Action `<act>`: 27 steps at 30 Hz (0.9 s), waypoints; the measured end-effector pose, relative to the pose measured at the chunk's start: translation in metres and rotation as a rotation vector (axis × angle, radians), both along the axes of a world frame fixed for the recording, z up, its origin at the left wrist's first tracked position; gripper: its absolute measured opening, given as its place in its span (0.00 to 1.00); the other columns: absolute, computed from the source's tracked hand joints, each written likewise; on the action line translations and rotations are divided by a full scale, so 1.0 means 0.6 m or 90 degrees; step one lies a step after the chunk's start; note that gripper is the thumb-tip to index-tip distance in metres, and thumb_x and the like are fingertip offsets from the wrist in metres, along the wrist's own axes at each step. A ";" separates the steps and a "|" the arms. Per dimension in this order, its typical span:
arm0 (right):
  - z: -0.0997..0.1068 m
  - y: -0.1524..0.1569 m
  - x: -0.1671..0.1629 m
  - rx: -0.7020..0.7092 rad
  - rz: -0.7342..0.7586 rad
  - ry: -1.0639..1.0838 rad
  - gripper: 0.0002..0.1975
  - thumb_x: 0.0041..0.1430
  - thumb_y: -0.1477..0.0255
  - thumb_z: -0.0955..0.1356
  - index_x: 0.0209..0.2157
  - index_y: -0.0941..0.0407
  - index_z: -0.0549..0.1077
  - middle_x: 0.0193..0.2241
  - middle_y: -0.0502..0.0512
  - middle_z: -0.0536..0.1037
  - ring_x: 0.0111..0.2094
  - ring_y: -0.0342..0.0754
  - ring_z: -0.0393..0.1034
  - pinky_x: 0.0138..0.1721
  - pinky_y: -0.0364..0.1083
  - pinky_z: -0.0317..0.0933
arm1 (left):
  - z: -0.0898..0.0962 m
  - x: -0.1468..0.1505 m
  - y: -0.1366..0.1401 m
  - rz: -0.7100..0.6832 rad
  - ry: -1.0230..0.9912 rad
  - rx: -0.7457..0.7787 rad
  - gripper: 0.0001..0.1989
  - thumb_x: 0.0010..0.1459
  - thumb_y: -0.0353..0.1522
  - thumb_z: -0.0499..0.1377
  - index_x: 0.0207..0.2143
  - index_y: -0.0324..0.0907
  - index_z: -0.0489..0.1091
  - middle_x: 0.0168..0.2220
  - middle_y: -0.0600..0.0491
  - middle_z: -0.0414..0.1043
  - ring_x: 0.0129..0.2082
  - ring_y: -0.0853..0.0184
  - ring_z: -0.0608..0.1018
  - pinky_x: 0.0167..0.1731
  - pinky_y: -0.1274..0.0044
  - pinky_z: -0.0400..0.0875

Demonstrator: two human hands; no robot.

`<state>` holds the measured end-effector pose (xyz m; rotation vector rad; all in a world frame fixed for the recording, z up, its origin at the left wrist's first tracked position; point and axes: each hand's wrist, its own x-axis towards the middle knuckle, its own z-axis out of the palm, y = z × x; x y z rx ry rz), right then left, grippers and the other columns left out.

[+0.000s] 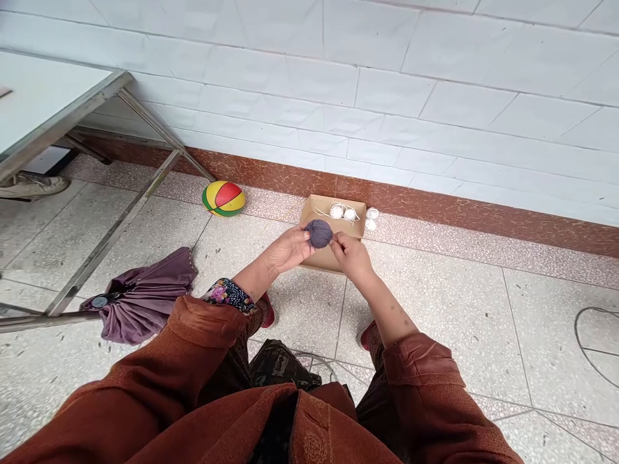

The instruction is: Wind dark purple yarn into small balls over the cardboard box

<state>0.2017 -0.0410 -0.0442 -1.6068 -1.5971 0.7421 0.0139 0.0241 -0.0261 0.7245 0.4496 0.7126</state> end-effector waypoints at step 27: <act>0.053 -0.009 0.034 0.070 -0.088 0.078 0.21 0.69 0.50 0.65 0.32 0.53 0.73 0.26 0.50 0.73 0.29 0.48 0.67 0.36 0.47 0.62 | 0.001 0.018 -0.030 -0.200 0.134 0.055 0.35 0.52 0.32 0.71 0.63 0.49 0.70 0.50 0.46 0.78 0.44 0.62 0.81 0.44 0.69 0.77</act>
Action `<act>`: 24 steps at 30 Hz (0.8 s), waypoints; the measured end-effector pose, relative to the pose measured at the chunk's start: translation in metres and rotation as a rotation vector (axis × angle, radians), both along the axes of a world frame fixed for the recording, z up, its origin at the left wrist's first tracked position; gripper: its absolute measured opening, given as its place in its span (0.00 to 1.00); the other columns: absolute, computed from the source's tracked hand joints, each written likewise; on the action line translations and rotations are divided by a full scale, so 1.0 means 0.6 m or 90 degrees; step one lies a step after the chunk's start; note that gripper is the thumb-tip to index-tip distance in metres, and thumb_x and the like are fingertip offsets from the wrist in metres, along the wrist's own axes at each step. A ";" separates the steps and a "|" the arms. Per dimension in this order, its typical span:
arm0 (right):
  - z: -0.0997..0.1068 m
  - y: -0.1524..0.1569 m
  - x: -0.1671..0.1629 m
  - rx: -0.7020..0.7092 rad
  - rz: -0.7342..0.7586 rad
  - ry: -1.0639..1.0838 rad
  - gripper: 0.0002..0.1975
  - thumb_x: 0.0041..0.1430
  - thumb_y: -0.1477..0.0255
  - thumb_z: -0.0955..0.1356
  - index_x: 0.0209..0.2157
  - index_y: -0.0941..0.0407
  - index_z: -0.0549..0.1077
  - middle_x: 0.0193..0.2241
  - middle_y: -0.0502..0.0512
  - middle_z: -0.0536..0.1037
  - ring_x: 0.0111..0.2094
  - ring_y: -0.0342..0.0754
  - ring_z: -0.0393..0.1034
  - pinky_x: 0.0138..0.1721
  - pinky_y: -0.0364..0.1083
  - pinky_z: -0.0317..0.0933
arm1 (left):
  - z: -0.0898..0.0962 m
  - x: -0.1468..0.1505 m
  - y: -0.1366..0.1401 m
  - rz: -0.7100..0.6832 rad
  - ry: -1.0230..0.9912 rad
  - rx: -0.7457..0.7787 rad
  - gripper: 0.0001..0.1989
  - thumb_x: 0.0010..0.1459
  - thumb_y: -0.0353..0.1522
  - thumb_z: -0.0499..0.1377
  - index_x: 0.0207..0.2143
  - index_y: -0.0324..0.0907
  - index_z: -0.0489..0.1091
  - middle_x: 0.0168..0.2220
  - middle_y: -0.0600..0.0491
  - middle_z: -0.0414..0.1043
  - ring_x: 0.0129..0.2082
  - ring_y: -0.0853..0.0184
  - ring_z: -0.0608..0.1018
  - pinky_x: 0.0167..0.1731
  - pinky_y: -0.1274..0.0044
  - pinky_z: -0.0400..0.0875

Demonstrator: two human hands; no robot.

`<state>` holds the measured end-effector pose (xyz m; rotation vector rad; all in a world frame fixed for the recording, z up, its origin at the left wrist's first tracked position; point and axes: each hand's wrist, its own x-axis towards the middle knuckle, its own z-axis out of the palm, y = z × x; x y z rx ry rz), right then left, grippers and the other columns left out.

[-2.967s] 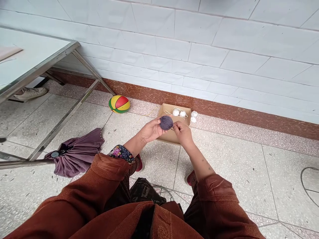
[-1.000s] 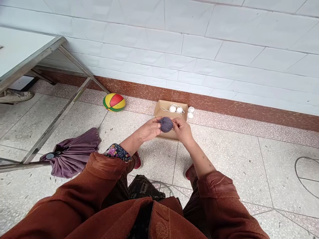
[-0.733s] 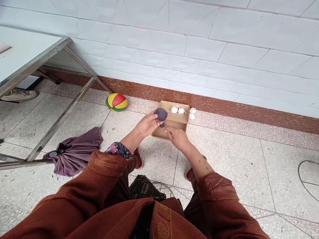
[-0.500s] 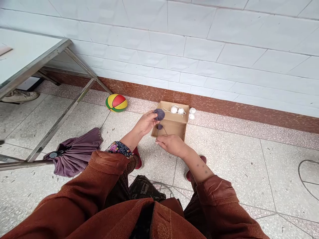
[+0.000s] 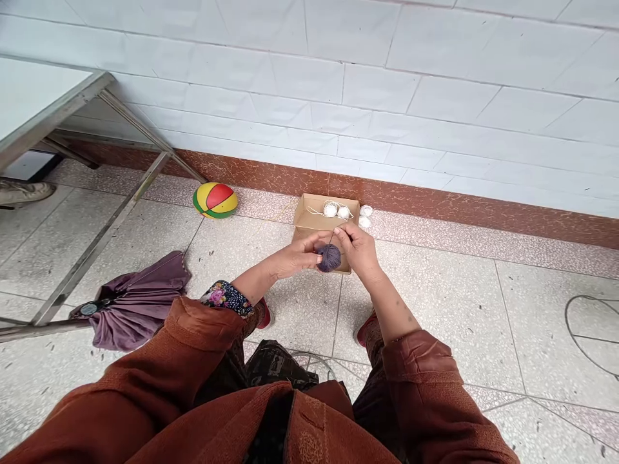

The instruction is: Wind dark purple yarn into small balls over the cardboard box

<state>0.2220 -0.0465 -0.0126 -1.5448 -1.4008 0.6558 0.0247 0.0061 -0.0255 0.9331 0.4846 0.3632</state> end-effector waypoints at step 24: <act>0.003 0.021 0.001 -0.122 0.132 0.323 0.30 0.61 0.36 0.64 0.30 0.50 0.69 0.18 0.42 0.55 0.18 0.42 0.44 0.20 0.45 0.46 | 0.022 -0.039 0.013 0.077 0.013 -0.062 0.28 0.50 0.34 0.67 0.56 0.43 0.74 0.48 0.47 0.77 0.37 0.68 0.77 0.31 0.78 0.67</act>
